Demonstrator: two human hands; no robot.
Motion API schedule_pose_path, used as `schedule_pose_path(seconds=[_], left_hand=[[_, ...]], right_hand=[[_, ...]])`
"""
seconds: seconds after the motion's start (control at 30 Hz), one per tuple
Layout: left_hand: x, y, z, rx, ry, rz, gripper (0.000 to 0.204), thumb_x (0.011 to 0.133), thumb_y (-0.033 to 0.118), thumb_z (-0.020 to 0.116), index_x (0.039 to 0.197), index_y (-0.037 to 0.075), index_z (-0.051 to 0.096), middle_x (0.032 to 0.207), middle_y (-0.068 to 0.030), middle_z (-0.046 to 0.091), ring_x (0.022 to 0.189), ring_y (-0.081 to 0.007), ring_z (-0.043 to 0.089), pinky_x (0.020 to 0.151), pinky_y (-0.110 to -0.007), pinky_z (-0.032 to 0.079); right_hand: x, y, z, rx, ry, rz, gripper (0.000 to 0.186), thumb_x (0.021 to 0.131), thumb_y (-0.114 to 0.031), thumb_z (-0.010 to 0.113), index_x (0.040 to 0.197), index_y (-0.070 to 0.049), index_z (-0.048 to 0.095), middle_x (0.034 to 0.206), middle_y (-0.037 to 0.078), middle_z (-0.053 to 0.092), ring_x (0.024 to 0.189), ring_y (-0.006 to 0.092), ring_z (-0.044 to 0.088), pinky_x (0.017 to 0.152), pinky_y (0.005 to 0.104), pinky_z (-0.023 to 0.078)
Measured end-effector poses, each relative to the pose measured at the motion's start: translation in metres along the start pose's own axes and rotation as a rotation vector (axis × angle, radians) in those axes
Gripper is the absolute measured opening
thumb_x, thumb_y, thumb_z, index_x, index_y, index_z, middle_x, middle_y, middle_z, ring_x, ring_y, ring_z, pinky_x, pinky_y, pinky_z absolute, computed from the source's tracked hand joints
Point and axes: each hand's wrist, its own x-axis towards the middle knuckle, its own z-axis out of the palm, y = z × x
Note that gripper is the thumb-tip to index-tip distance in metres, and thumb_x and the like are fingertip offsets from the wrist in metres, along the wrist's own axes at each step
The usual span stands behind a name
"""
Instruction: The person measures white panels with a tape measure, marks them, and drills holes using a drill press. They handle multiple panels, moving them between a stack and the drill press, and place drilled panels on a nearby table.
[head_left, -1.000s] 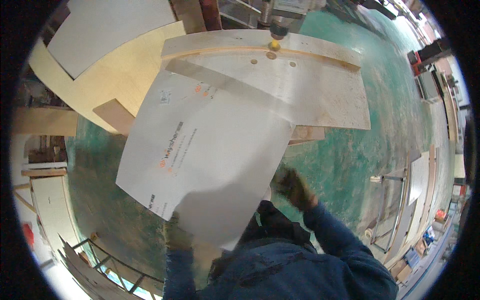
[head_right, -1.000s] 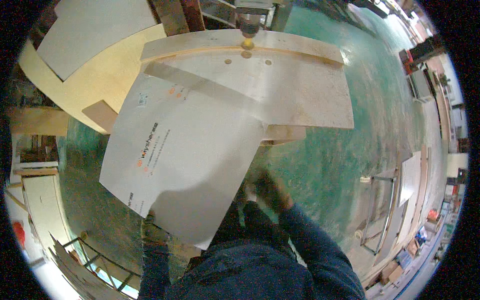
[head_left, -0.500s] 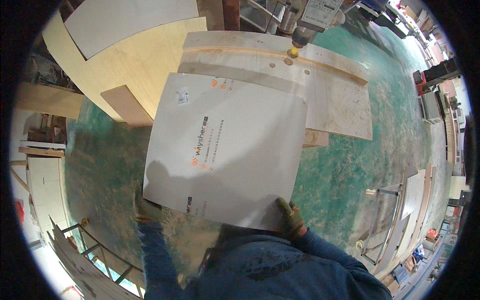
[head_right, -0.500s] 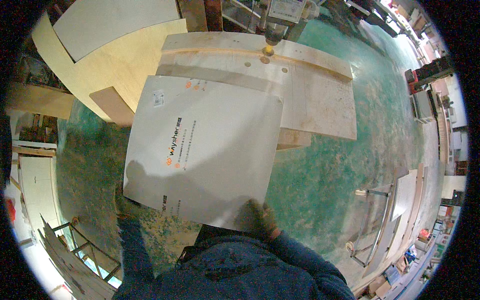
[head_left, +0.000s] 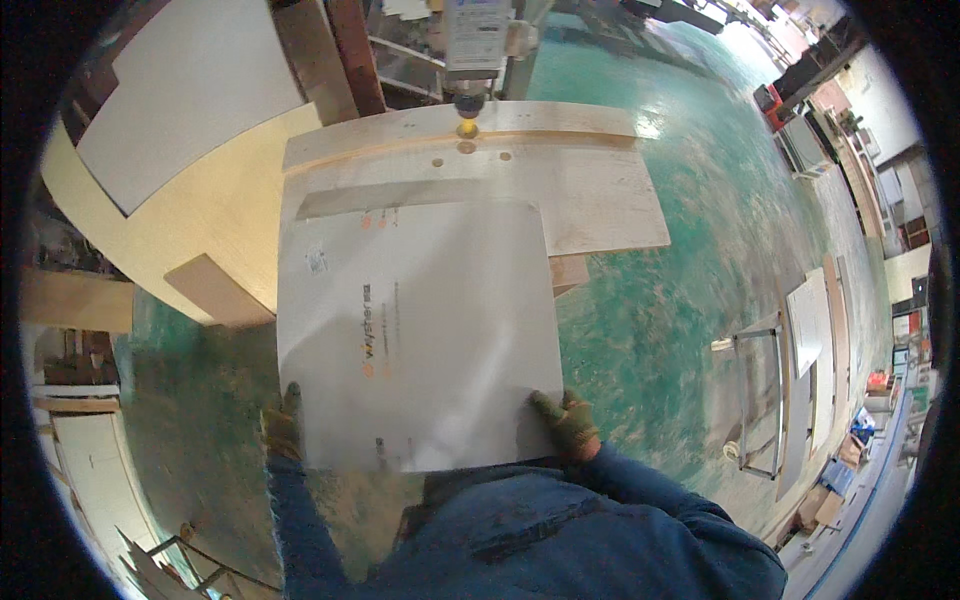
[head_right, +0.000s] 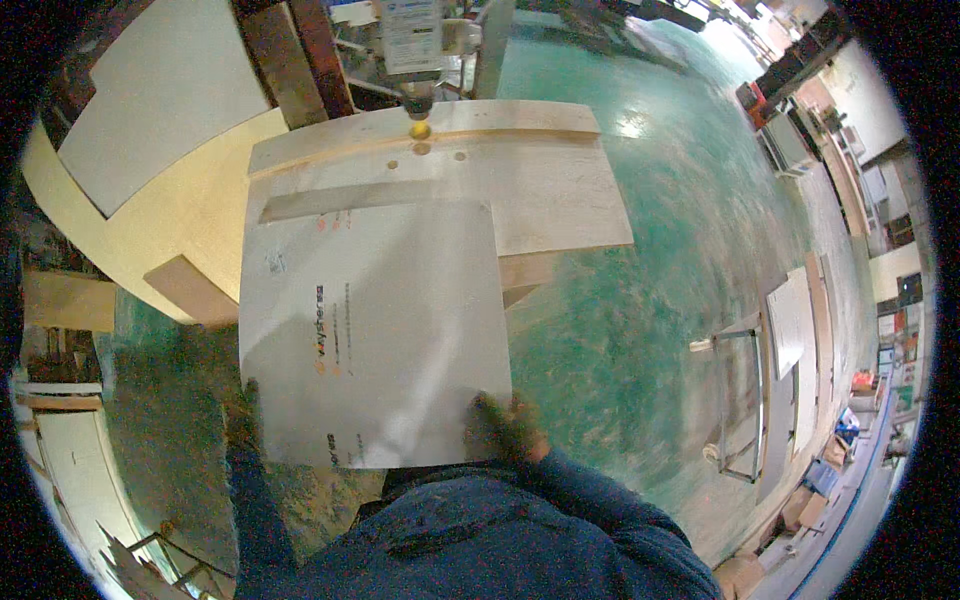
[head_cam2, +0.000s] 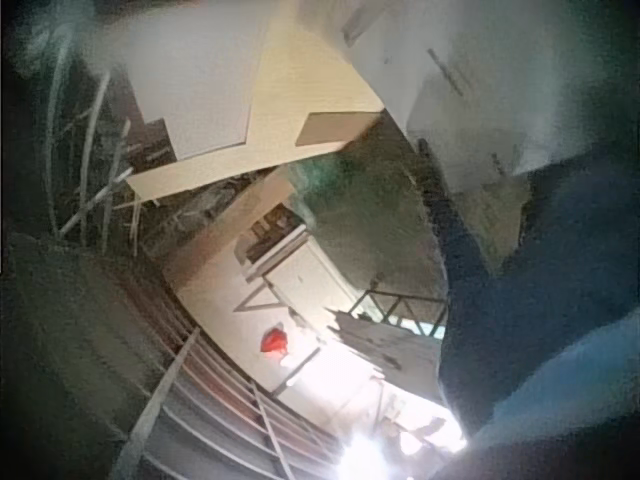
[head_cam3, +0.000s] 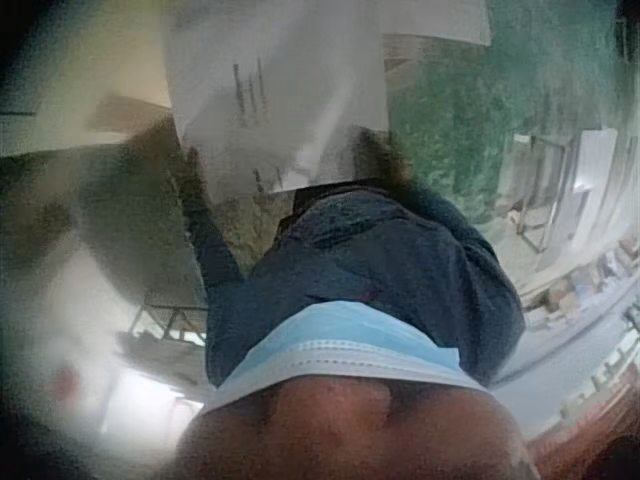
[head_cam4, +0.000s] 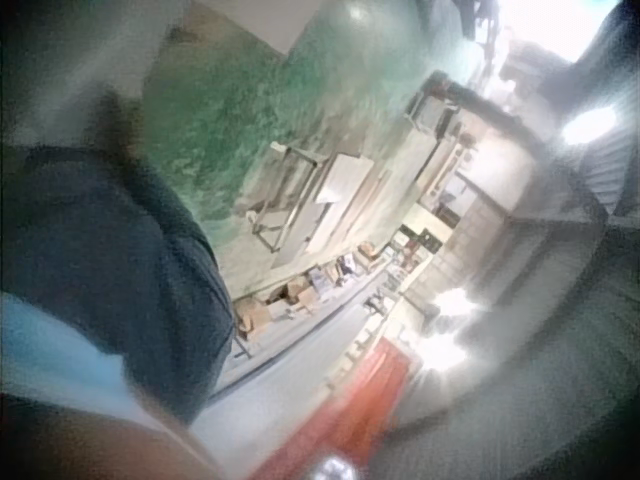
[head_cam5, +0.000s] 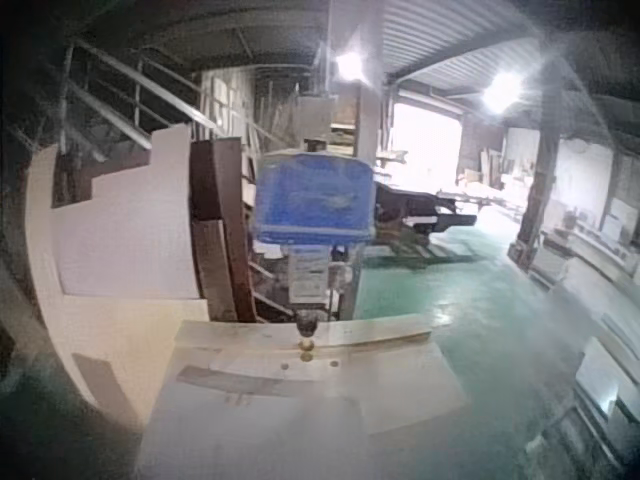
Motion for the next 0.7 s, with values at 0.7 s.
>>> schedule_pose_path(seconds=[0.7], left_hand=[[-0.058,0.139,0.25,-0.158,-0.34,-0.073,0.07,0.094,0.033,0.065,0.151,0.0,0.042,0.145,-0.0261,0.052,0.133,-0.0375,0.052,0.107,-0.041,0.047]], right_hand=[[0.157,0.014,-0.306,-0.223,0.082,-0.227,0.035,0.093,-0.032,0.076,0.1,0.001,0.071,0.083,0.004,0.07,0.07,0.0141,0.061,0.062,0.031,0.049]])
